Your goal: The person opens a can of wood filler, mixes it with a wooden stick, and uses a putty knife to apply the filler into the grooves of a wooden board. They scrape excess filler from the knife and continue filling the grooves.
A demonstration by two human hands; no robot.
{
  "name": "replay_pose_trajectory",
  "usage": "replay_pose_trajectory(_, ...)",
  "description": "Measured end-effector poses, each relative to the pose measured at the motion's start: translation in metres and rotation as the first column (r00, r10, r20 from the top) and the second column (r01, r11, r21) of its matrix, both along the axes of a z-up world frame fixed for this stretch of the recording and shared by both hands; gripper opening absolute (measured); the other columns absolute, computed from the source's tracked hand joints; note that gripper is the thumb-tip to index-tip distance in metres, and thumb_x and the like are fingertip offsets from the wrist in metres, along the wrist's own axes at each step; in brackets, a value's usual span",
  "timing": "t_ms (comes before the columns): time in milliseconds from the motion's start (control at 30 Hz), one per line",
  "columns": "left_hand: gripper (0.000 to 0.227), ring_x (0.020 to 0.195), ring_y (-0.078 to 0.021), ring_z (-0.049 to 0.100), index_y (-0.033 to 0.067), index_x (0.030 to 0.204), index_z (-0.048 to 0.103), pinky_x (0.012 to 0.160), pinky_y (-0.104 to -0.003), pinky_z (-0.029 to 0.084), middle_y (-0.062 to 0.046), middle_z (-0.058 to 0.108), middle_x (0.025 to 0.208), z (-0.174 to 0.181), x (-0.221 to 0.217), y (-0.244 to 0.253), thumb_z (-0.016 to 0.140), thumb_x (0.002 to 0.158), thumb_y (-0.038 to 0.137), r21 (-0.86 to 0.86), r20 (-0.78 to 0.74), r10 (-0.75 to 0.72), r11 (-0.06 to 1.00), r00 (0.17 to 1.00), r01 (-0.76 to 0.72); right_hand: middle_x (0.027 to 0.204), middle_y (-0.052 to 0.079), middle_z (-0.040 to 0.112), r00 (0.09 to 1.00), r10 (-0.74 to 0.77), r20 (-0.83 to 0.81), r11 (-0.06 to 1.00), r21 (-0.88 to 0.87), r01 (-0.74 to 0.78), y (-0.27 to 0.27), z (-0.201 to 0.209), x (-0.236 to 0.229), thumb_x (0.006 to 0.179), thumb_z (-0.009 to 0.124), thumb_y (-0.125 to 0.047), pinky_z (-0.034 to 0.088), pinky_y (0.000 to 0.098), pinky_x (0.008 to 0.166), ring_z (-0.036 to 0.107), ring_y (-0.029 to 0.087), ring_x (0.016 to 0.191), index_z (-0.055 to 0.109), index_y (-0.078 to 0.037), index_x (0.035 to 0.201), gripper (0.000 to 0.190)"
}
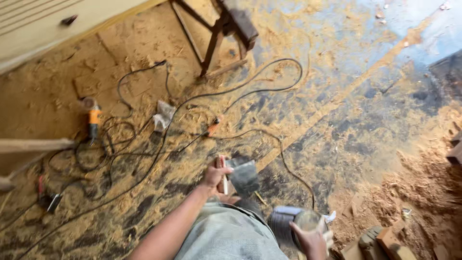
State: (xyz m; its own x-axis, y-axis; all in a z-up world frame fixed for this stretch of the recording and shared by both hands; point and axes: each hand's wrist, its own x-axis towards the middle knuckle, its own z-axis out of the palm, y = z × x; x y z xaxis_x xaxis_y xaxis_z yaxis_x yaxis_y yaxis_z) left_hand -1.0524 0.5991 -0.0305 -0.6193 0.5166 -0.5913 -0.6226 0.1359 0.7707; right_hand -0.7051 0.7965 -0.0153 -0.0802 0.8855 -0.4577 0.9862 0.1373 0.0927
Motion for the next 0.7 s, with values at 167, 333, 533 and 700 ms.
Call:
replay_pose_trajectory(167, 0.045, 0.057, -0.0236, 0.061, 0.0113, 0.117, 0.063, 0.054, -0.044, 0.056, -0.006, 0.061, 0.084, -0.015, -0.11, 0.084, 0.074, 0.074, 0.005, 0.087, 0.164, 0.127, 0.986, 0.978, -0.143, 0.16, 0.035, 0.027, 0.988, -0.043, -0.145, 0.998, -0.043, 0.037, 0.148, 0.019, -0.15, 0.053, 0.082, -0.077, 0.056, 0.0606, 0.098, 0.048, 0.054, 0.135, 0.001, -0.027, 0.168, 0.149)
replay_pose_trajectory(333, 0.032, 0.065, -0.0179, 0.063, 0.0079, 0.107, 0.065, 0.055, -0.036, 0.056, -0.003, 0.062, 0.083, -0.071, -0.176, 0.194, 0.08, 0.079, 0.003, 0.081, 0.179, 0.201, 0.973, 0.963, -0.218, 0.157, 0.036, 0.029, 0.934, 0.084, -0.346, 0.994, 0.094, -0.055, 0.274, 0.032, -0.263, 0.053, 0.086, -0.075, 0.048, 0.0643, 0.105, 0.039, 0.056, 0.141, 0.008, -0.021, 0.167, 0.148)
replay_pose_trajectory(533, 0.033, 0.062, -0.0225, 0.056, 0.0077, 0.106, 0.059, 0.051, -0.04, 0.05, -0.006, 0.056, 0.078, -0.074, -0.282, 0.371, 0.079, 0.08, 0.01, 0.05, 0.31, 0.164, 0.981, 0.937, -0.188, 0.165, 0.032, 0.014, 0.935, 0.162, -0.317, 0.986, 0.1, -0.137, 0.433, 0.076, -0.394, 0.054, 0.087, -0.069, 0.042, 0.0671, 0.11, 0.025, 0.053, 0.149, 0.013, -0.026, 0.166, 0.141)
replay_pose_trajectory(700, 0.048, 0.076, -0.0214, 0.061, 0.0161, 0.119, 0.062, 0.064, -0.04, 0.056, -0.005, 0.063, 0.087, -0.018, -0.382, 0.527, 0.076, 0.075, 0.006, 0.064, 0.121, 0.09, 0.993, 0.989, -0.099, 0.165, 0.032, 0.011, 0.938, 0.198, -0.284, 0.979, 0.102, -0.175, 0.57, 0.098, -0.486, 0.055, 0.087, -0.073, 0.041, 0.0693, 0.107, 0.022, 0.055, 0.148, 0.011, -0.023, 0.165, 0.142)
